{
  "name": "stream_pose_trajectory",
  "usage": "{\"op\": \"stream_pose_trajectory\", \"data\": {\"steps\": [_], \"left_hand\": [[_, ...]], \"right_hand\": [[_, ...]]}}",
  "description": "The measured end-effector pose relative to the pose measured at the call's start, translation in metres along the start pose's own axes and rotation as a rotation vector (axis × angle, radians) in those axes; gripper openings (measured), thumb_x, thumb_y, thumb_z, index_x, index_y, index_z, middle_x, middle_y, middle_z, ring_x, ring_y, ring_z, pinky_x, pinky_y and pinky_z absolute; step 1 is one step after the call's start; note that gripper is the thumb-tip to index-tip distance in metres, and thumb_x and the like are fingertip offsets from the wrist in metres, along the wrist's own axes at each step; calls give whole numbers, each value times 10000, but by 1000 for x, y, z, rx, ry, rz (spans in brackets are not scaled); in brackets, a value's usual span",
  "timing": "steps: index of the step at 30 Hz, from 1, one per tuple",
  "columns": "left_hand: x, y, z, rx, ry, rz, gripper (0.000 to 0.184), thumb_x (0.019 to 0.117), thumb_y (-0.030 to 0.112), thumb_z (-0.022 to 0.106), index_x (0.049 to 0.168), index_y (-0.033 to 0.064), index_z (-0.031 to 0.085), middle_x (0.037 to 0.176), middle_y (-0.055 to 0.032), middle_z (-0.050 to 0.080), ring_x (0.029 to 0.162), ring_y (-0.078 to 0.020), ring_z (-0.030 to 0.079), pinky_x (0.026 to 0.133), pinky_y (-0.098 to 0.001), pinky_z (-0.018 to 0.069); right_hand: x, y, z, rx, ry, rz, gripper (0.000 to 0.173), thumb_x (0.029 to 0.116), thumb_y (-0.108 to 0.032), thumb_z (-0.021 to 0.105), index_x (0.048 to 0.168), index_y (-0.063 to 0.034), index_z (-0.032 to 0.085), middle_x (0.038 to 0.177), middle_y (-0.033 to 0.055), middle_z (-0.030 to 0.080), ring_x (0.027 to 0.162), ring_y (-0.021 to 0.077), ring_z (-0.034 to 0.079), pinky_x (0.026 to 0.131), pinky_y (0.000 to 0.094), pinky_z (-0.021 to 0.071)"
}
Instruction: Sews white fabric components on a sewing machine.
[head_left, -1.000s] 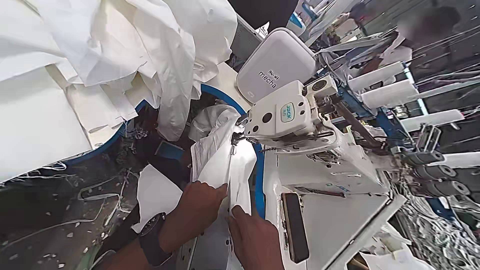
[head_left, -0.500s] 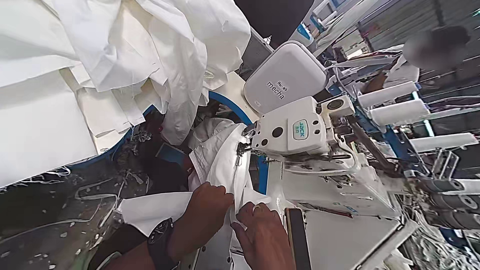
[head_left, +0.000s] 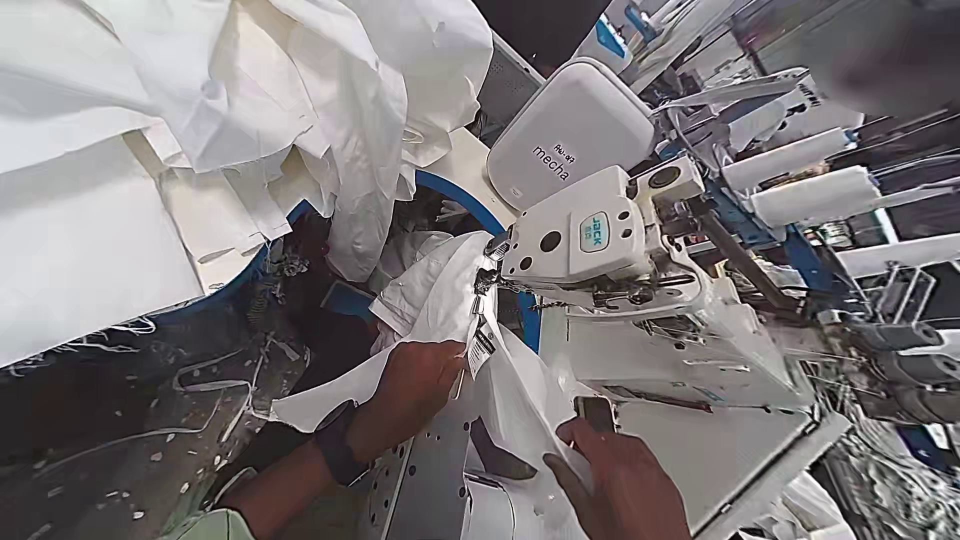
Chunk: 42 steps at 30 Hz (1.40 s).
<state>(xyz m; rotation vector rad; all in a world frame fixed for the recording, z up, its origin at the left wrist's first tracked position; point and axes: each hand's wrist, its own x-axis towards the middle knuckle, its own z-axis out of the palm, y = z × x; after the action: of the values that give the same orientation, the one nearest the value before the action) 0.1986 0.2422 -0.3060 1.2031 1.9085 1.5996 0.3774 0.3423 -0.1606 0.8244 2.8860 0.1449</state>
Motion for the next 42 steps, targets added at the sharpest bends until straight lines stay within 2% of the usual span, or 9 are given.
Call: {"op": "stream_pose_trajectory", "data": {"steps": [8, 12, 17, 21, 24, 26, 32, 37, 42], "left_hand": [[2, -5, 10, -5, -94, 38, 259, 985, 107, 523, 874, -14, 723, 683, -161, 662, 658, -328, 676, 611, -525, 497], [6, 13, -3, 9, -122, -151, 342, 1026, 171, 561, 1309, -9, 629, 770, -179, 690, 709, -360, 682, 705, -539, 533], [49, 56, 5, 365, -530, -236, 415, 1081, 159, 444, 1481, 71, 513, 1026, -265, 703, 997, -467, 677, 832, -610, 507], [67, 70, 17, 499, -604, -201, 227, 1019, 13, 479, 1145, -89, 639, 1081, -290, 669, 1061, -459, 656, 835, -585, 516], [37, 64, 3, 418, -503, -292, 477, 1066, 170, 500, 1490, -33, 419, 999, -263, 698, 983, -466, 683, 845, -591, 517], [11, 50, -5, 322, -313, -319, 558, 1044, 218, 550, 1540, 8, 406, 864, -238, 715, 854, -455, 709, 796, -584, 535], [-22, 5, 15, 99, -6, 57, 285, 989, 147, 495, 928, 11, 737, 585, -124, 605, 534, -300, 630, 506, -480, 464], [-24, 2, 13, 31, -9, 2, 325, 996, 136, 508, 1138, 0, 768, 642, -138, 670, 578, -303, 662, 558, -496, 496], [-25, 3, 16, 62, 29, 15, 315, 987, 136, 539, 1164, 6, 765, 631, -121, 673, 546, -281, 659, 533, -466, 506]], "right_hand": [[4, -73, 64, 307, 171, -99, 210, 862, -220, 665, 893, -20, 719, 470, 39, 527, 384, 217, 545, 392, 390, 421], [8, -20, 40, 535, 131, -48, 260, 941, -243, 641, 838, -10, 688, 581, 53, 576, 503, 160, 555, 489, 362, 452], [17, 24, 28, 704, 369, 66, 126, 906, -188, 639, 890, -65, 615, 629, -109, 533, 535, -82, 484, 503, 108, 412], [5, 29, 24, 324, 410, 101, 229, 957, -192, 530, 1000, -13, 668, 594, -22, 547, 479, 82, 504, 463, 282, 410], [-8, 18, 44, 153, 358, 22, 214, 958, -116, 566, 919, 22, 726, 676, 148, 676, 572, 325, 677, 507, 490, 522], [-12, -1, 64, 163, 386, -18, 173, 931, -81, 596, 886, 24, 725, 706, 154, 695, 615, 328, 701, 541, 459, 547], [6, -70, 99, 301, 575, -155, 241, 957, -187, 561, 783, -51, 658, 705, 68, 610, 579, 143, 613, 481, 226, 471], [-2, -64, 78, 182, 419, 16, 574, 836, -516, 703, 918, 52, 692, 668, 130, 654, 496, 239, 629, 410, 371, 471], [-5, -51, 62, -67, 469, 40, 122, 890, -61, 661, 883, 10, 760, 760, 161, 704, 583, 286, 692, 459, 379, 513]]}}
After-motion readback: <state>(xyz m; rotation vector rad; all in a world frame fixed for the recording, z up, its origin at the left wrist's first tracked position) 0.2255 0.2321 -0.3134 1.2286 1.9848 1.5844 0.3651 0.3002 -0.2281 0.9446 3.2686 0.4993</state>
